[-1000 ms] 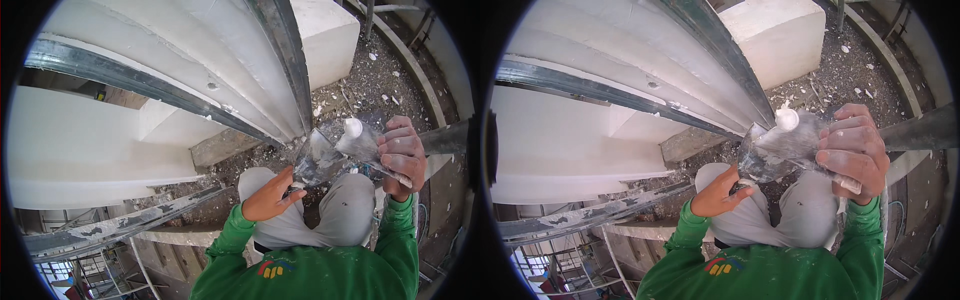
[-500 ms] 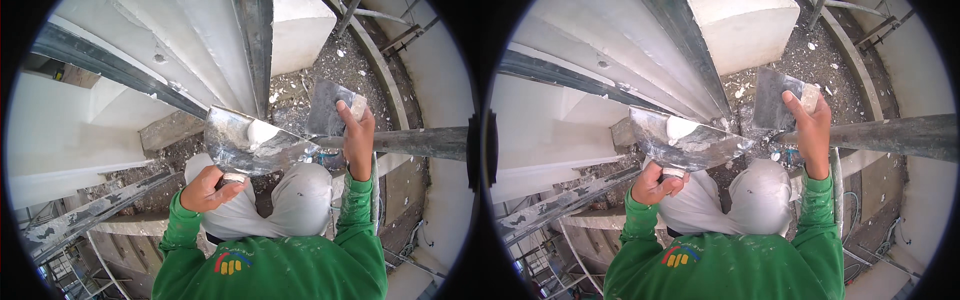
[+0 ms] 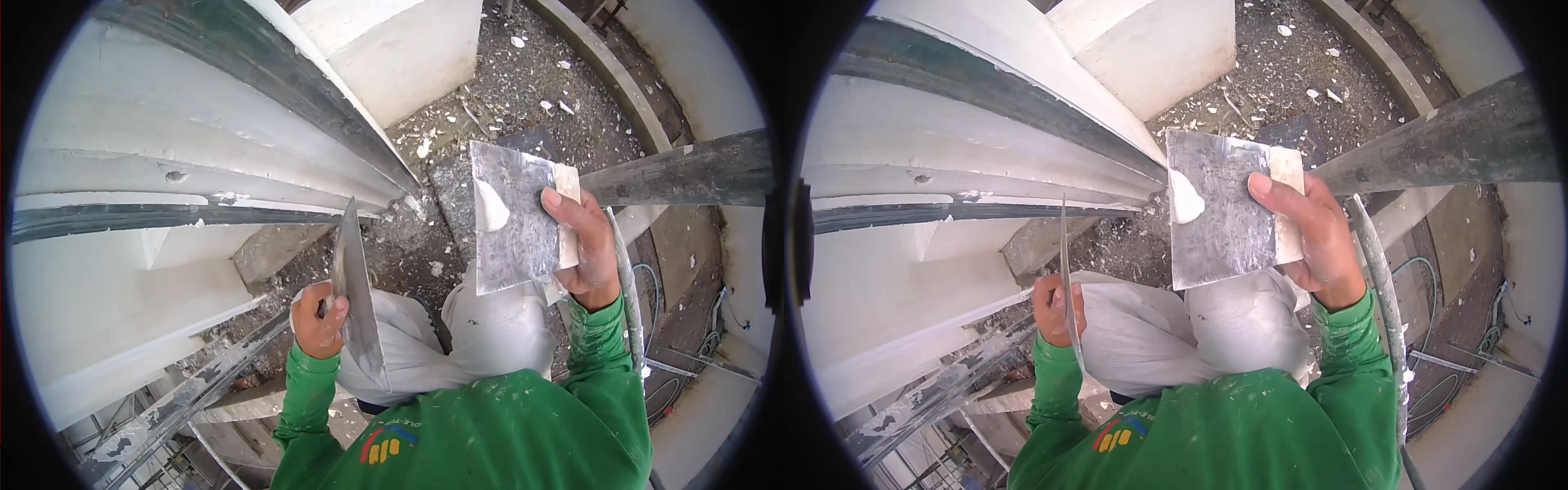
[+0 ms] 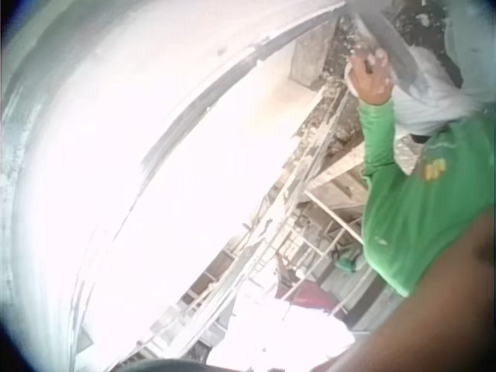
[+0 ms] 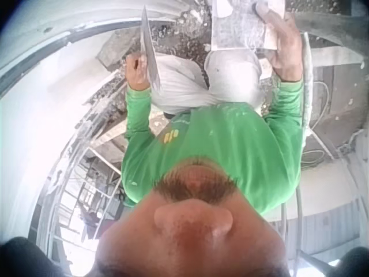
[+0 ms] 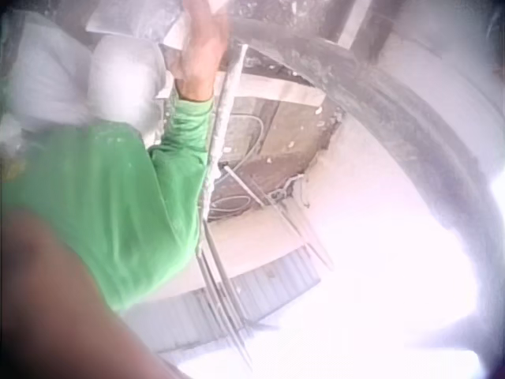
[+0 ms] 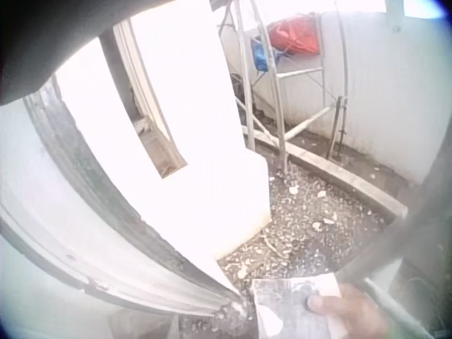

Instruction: The person mixes a white powder with water on a board using a trowel and a smaller scraper. They then transfer the mixed compound to a larger trowel and apply it to a curved white surface on a scaffolding structure.

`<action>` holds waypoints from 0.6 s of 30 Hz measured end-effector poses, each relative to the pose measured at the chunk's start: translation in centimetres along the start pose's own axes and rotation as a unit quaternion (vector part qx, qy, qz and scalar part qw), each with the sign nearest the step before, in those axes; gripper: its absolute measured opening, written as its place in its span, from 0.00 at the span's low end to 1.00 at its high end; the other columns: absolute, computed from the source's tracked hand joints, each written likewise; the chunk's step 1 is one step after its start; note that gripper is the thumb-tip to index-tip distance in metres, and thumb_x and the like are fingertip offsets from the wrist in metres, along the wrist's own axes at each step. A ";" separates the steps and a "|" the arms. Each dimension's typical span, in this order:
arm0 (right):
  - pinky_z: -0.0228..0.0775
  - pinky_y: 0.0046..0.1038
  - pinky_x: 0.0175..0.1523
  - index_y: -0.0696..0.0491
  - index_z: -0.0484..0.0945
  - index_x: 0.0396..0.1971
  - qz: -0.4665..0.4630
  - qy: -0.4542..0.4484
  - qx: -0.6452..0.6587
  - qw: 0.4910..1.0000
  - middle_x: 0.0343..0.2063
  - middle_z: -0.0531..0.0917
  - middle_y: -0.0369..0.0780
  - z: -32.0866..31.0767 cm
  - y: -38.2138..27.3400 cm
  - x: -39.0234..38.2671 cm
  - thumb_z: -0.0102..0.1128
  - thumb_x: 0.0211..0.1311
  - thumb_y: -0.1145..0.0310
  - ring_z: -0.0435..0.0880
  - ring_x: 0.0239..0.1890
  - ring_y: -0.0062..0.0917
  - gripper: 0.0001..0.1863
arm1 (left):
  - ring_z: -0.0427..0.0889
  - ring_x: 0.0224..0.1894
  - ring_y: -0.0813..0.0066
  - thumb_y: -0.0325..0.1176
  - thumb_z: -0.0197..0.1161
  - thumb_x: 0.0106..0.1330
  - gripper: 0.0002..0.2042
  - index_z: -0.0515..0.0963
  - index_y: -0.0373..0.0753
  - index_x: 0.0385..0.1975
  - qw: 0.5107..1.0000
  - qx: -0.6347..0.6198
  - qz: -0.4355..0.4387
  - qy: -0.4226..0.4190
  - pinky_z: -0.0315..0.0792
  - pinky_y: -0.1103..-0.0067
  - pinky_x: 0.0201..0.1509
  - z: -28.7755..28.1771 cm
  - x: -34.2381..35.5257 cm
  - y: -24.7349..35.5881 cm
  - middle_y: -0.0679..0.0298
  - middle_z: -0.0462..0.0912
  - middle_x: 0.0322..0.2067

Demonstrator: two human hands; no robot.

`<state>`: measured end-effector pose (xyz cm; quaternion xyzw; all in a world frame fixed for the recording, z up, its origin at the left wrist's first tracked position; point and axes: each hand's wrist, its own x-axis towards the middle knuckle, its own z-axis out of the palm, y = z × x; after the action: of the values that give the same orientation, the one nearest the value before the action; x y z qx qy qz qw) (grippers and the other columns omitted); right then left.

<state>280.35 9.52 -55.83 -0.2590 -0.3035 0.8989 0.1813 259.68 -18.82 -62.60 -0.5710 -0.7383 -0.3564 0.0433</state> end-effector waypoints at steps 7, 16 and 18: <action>0.72 0.23 0.39 0.60 0.78 0.43 -0.146 0.055 -0.138 0.978 0.34 0.84 0.36 -8.0 8.7 12.3 0.62 0.64 0.66 0.80 0.34 0.16 0.14 | 0.68 0.21 0.72 0.29 0.55 0.68 0.10 0.63 0.31 0.41 0.940 -0.221 -0.225 0.133 0.63 0.77 0.17 -1.9 -5.0 2.3 0.57 0.69 0.22; 0.71 0.27 0.50 0.56 0.82 0.46 -0.296 0.055 -0.324 0.897 0.40 0.85 0.41 -11.2 18.7 22.0 0.59 0.65 0.69 0.82 0.43 0.26 0.12 | 0.64 0.17 0.72 0.27 0.54 0.67 0.11 0.63 0.30 0.44 0.911 -0.250 -0.227 0.238 0.63 0.79 0.13 -1.7 -6.2 3.4 0.54 0.71 0.22; 0.70 0.29 0.55 0.55 0.81 0.48 -0.311 0.052 -0.298 0.901 0.44 0.84 0.44 -11.5 19.9 22.5 0.58 0.64 0.71 0.82 0.48 0.32 0.13 | 0.64 0.17 0.72 0.27 0.54 0.67 0.11 0.63 0.30 0.45 0.913 -0.265 -0.208 0.229 0.63 0.79 0.13 -1.7 -6.2 3.7 0.54 0.70 0.21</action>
<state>265.63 10.64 -84.41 -0.2399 -0.6121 0.6497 0.3817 264.43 -24.50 -62.45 -0.2974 -0.6885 -0.6612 -0.0167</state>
